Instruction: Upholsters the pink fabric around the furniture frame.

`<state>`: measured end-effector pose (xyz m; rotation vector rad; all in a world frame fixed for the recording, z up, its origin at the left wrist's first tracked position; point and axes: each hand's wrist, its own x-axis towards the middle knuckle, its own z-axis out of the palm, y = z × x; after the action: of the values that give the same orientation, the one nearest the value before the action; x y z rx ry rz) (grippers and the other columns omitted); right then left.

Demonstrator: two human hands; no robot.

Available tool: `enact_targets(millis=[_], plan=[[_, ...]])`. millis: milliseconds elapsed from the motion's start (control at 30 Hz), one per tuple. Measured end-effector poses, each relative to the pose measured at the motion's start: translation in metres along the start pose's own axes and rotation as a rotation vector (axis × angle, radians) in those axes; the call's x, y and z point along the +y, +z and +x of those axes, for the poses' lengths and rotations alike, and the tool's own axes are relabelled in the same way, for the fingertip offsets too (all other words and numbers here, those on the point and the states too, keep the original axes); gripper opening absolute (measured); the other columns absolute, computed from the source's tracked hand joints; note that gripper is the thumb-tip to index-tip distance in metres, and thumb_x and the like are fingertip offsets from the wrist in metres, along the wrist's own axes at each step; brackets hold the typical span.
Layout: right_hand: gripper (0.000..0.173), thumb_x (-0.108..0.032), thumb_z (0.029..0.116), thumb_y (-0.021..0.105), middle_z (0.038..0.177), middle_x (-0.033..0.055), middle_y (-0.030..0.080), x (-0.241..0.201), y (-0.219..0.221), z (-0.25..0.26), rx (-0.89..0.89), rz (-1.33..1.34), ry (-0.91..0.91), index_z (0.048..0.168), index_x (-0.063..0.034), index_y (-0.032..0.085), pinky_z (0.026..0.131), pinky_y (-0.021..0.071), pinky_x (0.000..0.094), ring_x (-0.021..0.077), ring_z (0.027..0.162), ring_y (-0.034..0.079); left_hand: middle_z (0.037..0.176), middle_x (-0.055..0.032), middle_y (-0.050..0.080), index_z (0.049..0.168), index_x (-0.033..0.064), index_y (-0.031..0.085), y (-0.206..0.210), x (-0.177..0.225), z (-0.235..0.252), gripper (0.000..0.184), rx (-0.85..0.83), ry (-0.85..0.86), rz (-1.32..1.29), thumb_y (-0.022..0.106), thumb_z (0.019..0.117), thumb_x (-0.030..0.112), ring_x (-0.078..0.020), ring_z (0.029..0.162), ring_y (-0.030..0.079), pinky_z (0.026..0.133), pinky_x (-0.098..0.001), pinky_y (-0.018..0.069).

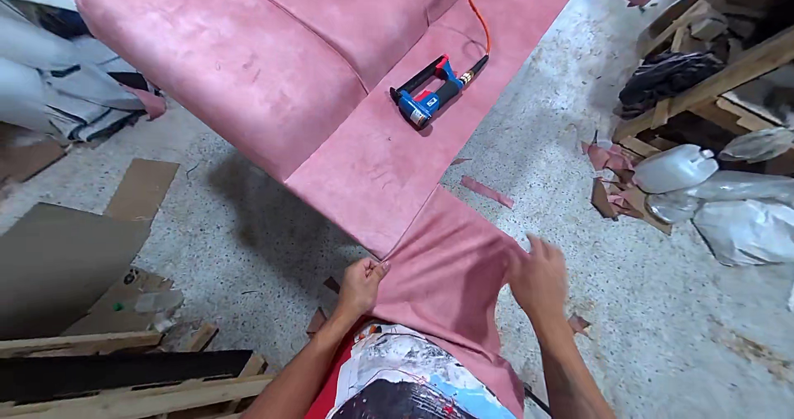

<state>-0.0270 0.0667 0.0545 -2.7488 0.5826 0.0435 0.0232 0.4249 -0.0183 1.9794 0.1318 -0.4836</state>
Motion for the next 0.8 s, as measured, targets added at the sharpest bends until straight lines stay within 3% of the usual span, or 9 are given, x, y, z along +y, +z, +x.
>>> enact_targets(millis=[67, 133, 333, 433, 500, 567, 600, 667, 800], plan=[[0.08, -0.054, 0.0985, 0.057, 0.163, 0.0227, 0.034, -0.024, 0.044, 0.043, 0.025, -0.043, -0.289, 0.156, -0.002, 0.039, 0.123, 0.0217, 0.0662, 0.0412, 0.153, 0.027, 0.058, 0.0007, 0.058, 0.087, 0.0094, 0.07, -0.004, -0.006, -0.002, 0.033, 0.026, 0.001, -0.025, 0.07, 0.0969, 0.04, -0.012, 0.05, 0.053, 0.051, -0.0335, 0.0481], [0.084, -0.062, 0.1024, 0.036, 0.17, 0.0145, 0.022, -0.051, 0.079, 0.067, 0.01, -0.114, -0.499, 0.163, -0.0046, 0.026, 0.126, 0.0111, 0.0648, 0.0325, 0.159, 0.015, 0.059, 0.0015, 0.058, 0.087, 0.0112, 0.07, -0.004, -0.008, -0.001, 0.033, 0.033, -0.014, -0.018, 0.068, 0.0973, 0.043, -0.0116, 0.05, 0.053, 0.051, -0.034, 0.0484], [0.075, -0.051, 0.1062, 0.024, 0.173, 0.0142, 0.013, -0.146, 0.119, 0.021, -0.155, -0.121, -0.703, 0.164, -0.0032, 0.02, 0.129, 0.0085, 0.06, 0.0302, 0.16, 0.008, 0.061, 0.0015, 0.059, 0.087, 0.0122, 0.069, -0.002, -0.01, -0.014, 0.031, 0.019, -0.08, 0.017, 0.066, 0.0998, 0.04, -0.0112, 0.054, 0.056, 0.055, -0.035, 0.0505], [0.07, -0.045, 0.1082, 0.023, 0.174, 0.0096, 0.004, -0.164, 0.121, 0.004, -0.328, -0.072, -0.848, 0.166, -0.0053, 0.013, 0.129, 0.0039, 0.0584, 0.0269, 0.161, -0.002, 0.061, 0.0016, 0.059, 0.085, 0.0119, 0.068, 0.0, -0.017, -0.015, 0.03, 0.027, -0.063, 0.013, 0.064, 0.1009, 0.038, -0.0106, 0.056, 0.058, 0.057, -0.0343, 0.0516], [0.066, -0.043, 0.1091, 0.03, 0.173, 0.0072, 0.014, -0.15, 0.103, 0.019, -0.409, 0.113, -0.842, 0.165, -0.0076, 0.022, 0.131, 0.0136, 0.0542, 0.0229, 0.16, 0.009, 0.062, 0.0004, 0.06, 0.085, 0.011, 0.068, 0.0, -0.021, -0.013, 0.032, 0.008, -0.084, 0.002, 0.063, 0.1016, 0.038, -0.0117, 0.057, 0.058, 0.057, -0.0354, 0.0519], [0.068, -0.045, 0.1076, 0.041, 0.167, 0.0155, 0.029, -0.121, 0.085, 0.047, -0.283, 0.106, -0.708, 0.16, -0.0028, 0.032, 0.126, 0.0293, 0.0534, 0.03, 0.155, 0.028, 0.063, 0.0, 0.06, 0.085, 0.0115, 0.068, 0.004, -0.025, -0.009, 0.033, -0.002, -0.098, 0.02, 0.063, 0.1017, 0.039, -0.0122, 0.059, 0.059, 0.058, -0.0367, 0.0523], [0.075, -0.049, 0.1061, 0.044, 0.166, 0.0225, 0.029, -0.108, 0.081, 0.064, -0.19, 0.019, -0.62, 0.16, 0.0017, 0.029, 0.124, 0.0294, 0.0576, 0.0371, 0.154, 0.028, 0.065, -0.0003, 0.061, 0.085, 0.0116, 0.068, 0.004, -0.026, -0.008, 0.032, -0.004, -0.097, 0.046, 0.063, 0.1019, 0.039, -0.0128, 0.061, 0.06, 0.06, -0.038, 0.0532], [0.092, -0.06, 0.104, 0.038, 0.17, 0.0264, 0.01, -0.093, 0.087, 0.083, -0.083, -0.099, -0.489, 0.162, 0.0061, 0.012, 0.127, 0.0141, 0.0618, 0.0423, 0.158, 0.01, 0.066, 0.0, 0.061, 0.085, 0.0116, 0.068, 0.001, -0.022, -0.011, 0.032, 0.008, -0.053, 0.095, 0.063, 0.1019, 0.039, -0.0129, 0.063, 0.061, 0.063, -0.0387, 0.0537], [0.078, -0.049, 0.1067, 0.028, 0.172, 0.0217, 0.008, -0.145, 0.121, 0.021, -0.119, -0.098, -0.593, 0.163, 0.0042, 0.014, 0.129, 0.0096, 0.0605, 0.037, 0.159, 0.007, 0.058, 0.0039, 0.058, 0.083, 0.0134, 0.069, -0.011, -0.019, -0.021, 0.031, 0.05, 0.001, 0.053, 0.064, 0.1007, 0.038, -0.0078, 0.052, 0.055, 0.051, -0.0315, 0.0494]])
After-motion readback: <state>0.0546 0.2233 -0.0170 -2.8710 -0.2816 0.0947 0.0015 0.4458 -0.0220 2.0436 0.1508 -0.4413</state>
